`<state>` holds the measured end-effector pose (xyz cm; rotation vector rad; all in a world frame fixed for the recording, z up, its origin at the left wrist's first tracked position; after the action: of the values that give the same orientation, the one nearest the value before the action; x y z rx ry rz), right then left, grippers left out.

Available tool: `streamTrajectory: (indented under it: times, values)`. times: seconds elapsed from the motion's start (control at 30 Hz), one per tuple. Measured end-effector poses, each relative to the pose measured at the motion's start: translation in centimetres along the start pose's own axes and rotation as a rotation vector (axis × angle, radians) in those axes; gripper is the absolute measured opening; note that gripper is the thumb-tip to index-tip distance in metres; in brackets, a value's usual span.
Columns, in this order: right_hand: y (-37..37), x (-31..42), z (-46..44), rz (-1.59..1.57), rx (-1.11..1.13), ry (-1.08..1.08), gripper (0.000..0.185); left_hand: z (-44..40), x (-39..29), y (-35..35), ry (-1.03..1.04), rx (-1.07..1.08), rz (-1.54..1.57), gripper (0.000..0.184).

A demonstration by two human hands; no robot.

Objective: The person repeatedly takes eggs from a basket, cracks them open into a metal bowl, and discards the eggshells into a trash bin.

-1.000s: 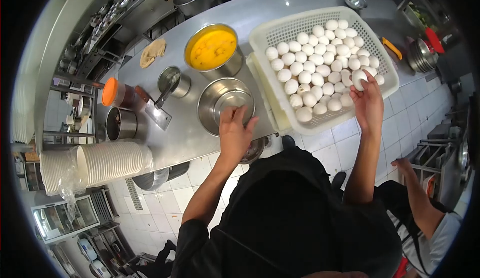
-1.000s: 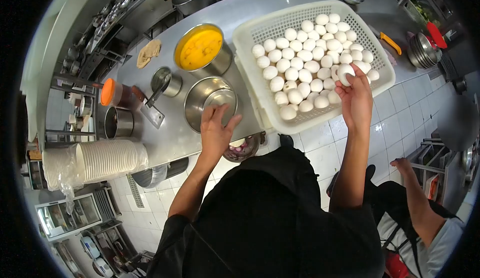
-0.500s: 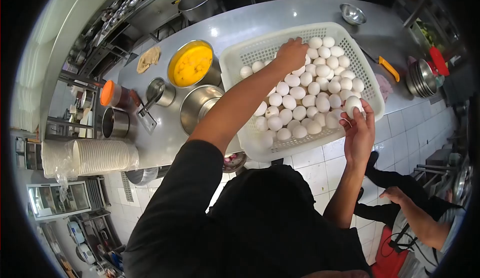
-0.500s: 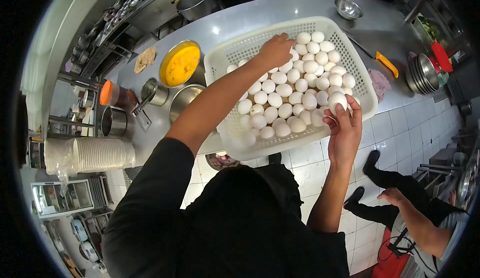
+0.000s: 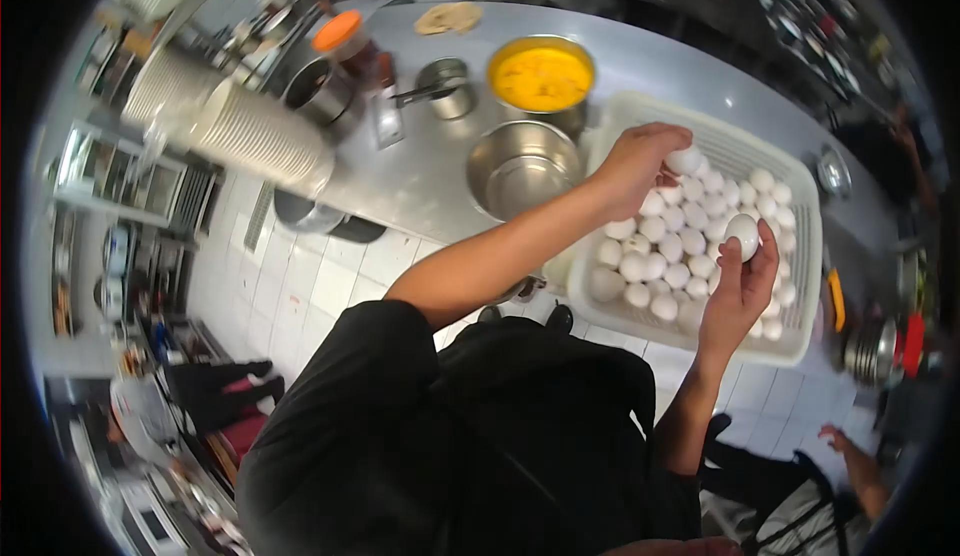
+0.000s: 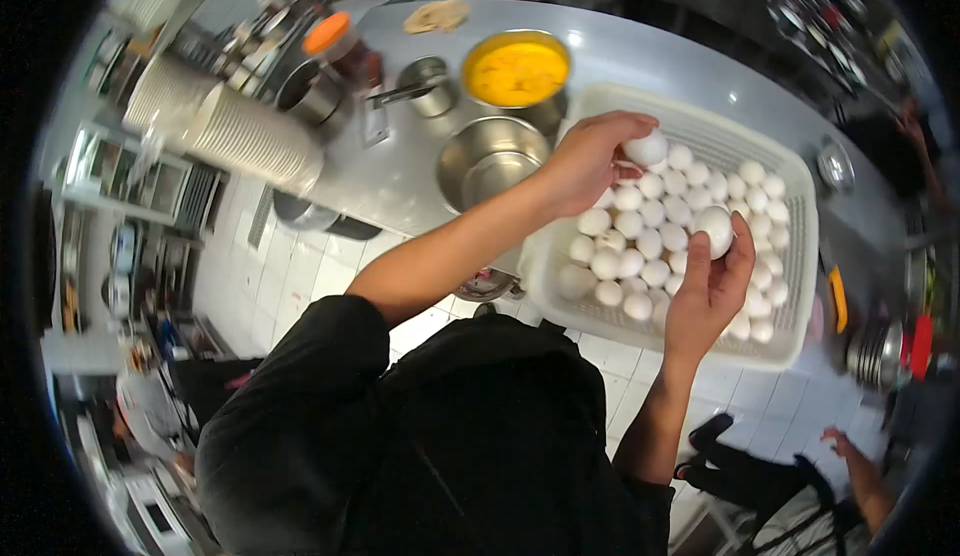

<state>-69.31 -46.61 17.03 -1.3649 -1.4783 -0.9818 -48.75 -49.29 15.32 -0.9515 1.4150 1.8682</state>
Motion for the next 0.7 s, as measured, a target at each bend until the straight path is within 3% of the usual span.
streamTrajectory:
  times: [0.13,0.2,0.33,0.47,0.53,0.57,0.7]
  values:
    - [7.8,1.5,0.0,0.076,0.214,-0.153,0.043,5.0,-1.4,-7.8,0.032,-0.139,0.345,0.024]
    - [11.5,2.3,0.8,-0.001,0.338,-0.180,0.045,7.3,-1.6,-10.9,0.097,-0.312,0.391,0.020]
    - [17.6,3.7,4.0,-0.018,0.432,-0.158,0.046,8.5,-0.8,-14.9,0.202,-0.298,0.417,0.018]
    - [21.7,2.5,5.7,0.048,0.488,-0.255,0.045,10.4,-1.1,-16.1,0.280,-0.522,0.283,0.023]
    - [22.9,3.3,6.9,0.079,0.464,-0.379,0.045,10.3,-1.3,-16.3,0.190,-0.530,0.315,0.022]
    - [23.1,3.8,7.6,0.140,0.440,-0.280,0.043,10.4,-1.3,-16.3,0.168,-0.550,0.311,0.021]
    - [24.4,3.4,8.2,0.248,0.466,-0.535,0.041,9.6,-1.4,-16.7,0.126,-0.485,0.369,0.021]
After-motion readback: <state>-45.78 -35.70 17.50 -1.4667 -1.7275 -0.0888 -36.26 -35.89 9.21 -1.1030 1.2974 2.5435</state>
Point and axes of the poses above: each hand's wrist, its own z-axis away from the middle knuckle, its own y-axis out of the palm, x = y × z, the point moved 5 cm from there along -z, towards the middle knuckle, and after that the axes turned 2 degrees about x, right-handed, at the moved point
